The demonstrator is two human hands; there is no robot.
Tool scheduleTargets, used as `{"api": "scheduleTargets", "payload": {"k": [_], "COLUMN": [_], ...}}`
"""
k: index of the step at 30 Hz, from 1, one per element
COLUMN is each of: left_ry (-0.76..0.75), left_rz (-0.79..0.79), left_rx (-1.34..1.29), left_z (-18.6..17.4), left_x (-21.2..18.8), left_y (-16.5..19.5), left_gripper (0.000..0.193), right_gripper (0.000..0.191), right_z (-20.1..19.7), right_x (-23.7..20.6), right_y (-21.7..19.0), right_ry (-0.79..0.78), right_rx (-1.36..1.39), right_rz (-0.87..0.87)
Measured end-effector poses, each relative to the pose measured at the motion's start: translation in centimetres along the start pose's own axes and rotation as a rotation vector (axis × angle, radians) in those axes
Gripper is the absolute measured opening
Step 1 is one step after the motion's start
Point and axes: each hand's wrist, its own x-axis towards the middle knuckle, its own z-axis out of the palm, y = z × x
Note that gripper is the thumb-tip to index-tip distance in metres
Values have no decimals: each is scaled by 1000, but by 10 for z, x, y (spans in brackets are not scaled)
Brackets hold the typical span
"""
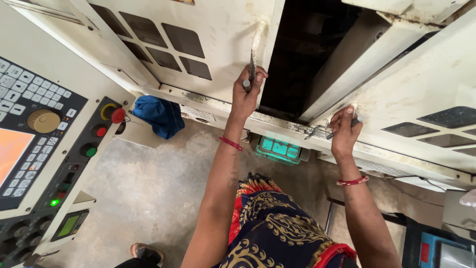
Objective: The person opens the door of a CNC machine, places a metal rod inside, and closes the door. They then interact with the control panel and handle additional metal rods.
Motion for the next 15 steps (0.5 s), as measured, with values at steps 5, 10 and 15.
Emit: {"api": "scheduleTargets", "payload": {"k": [5,10,15], "left_ry": [3,14,5], "left_rz": [15,7,-7], "left_rx": [-26,-73,-113], "left_z": [2,5,6], "left_x": [0,-1,0], "left_y": [0,-3,-3], "left_gripper": [29,31,31], "right_gripper": [49,48,49], "right_z": [2,1,2], "right_x": [0,1,0], "right_y": [-1,-4,-4], "right_ry": [-1,-32,-56], "right_rx": [-11,-23,27], "right_rz": [-18,-22,-59]}}
